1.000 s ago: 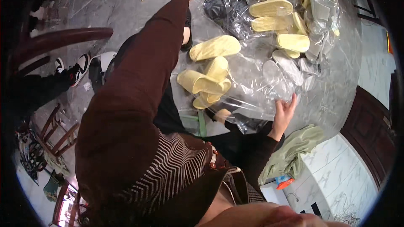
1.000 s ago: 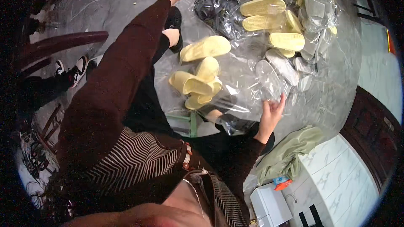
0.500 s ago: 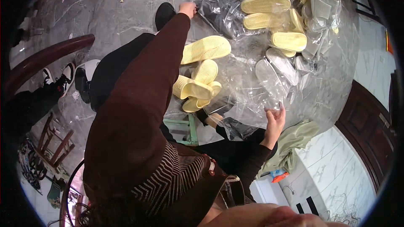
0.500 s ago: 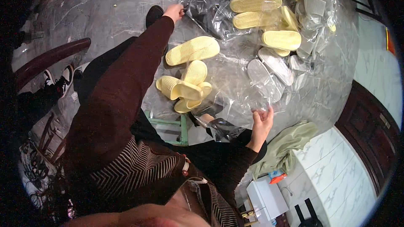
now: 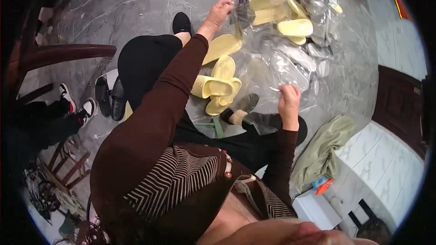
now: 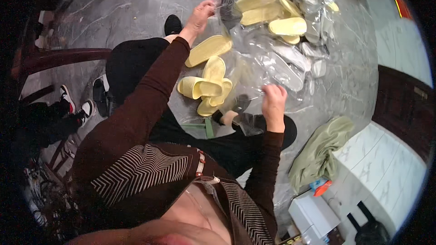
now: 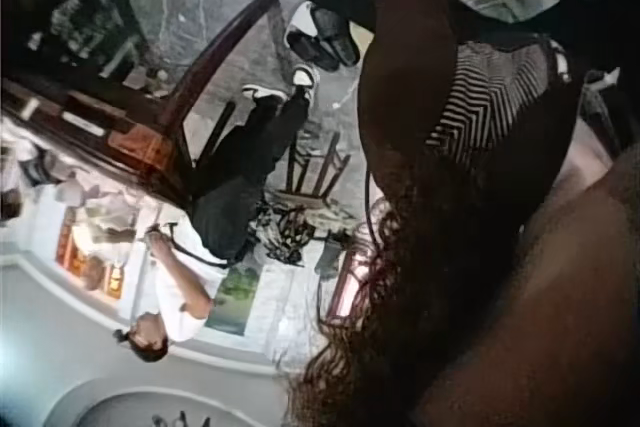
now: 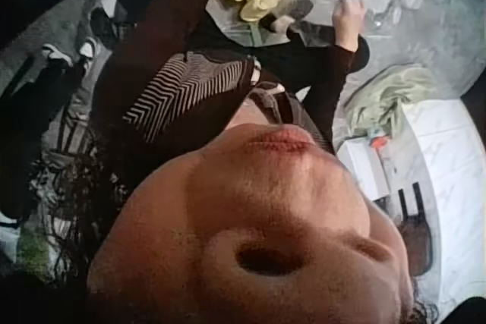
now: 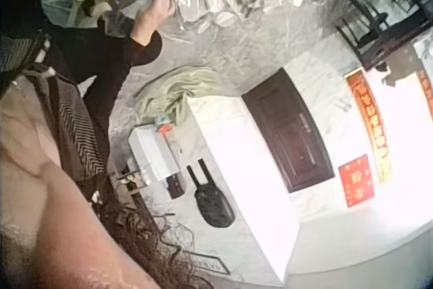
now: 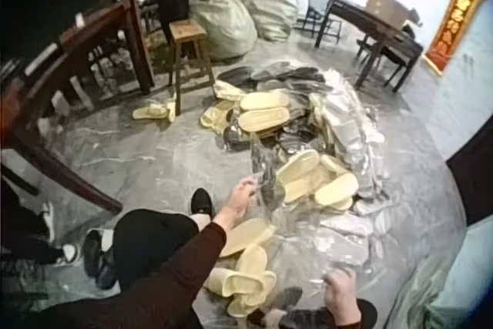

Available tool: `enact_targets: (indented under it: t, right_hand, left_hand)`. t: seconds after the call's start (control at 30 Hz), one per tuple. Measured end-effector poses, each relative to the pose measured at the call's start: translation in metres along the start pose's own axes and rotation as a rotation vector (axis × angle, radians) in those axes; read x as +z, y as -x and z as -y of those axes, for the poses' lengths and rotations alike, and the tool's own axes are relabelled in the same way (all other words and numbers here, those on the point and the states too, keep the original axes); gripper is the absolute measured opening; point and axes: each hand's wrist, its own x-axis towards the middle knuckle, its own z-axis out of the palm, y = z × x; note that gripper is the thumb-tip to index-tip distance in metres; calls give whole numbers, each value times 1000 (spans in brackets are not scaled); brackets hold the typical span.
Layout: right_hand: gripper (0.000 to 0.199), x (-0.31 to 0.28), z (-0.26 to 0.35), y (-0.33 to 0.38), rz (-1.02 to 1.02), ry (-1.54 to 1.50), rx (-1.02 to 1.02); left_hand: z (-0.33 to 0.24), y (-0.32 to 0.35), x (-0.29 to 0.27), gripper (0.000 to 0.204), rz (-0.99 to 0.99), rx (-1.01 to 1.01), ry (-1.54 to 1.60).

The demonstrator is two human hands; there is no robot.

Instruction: Sorting shoe soles and placing them into plastic bags for storage or shipment.

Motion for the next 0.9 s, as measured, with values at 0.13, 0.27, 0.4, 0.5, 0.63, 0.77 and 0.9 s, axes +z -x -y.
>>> enact_targets:
  t: [0.13,0.27,0.4,0.5,0.63,0.77,0.9]
  right_hand:
    - [22,-29,56,0,325,-108,-293]
    - [40,-43,88,-1,263,-96,-512]
    - [53,-18,80,-18,88,-249,-269]
    - [47,17,70,-12,-68,-249,-107]
    - [32,41,49,9,-69,-116,-11]
    - [22,31,59,15,-164,-45,-104]
    - [18,14,76,15,-178,-36,-178]
  left_hand:
    - [-58,50,16,9,169,-102,159]
    - [-80,91,31,9,378,-151,143]
    - [-84,130,35,9,438,-228,66]
    - [-77,155,31,9,465,-248,8]
    - [-72,174,32,8,542,-228,-54]
    - [-78,184,25,6,509,-261,-106]
    - [-113,181,24,12,415,-89,-314]
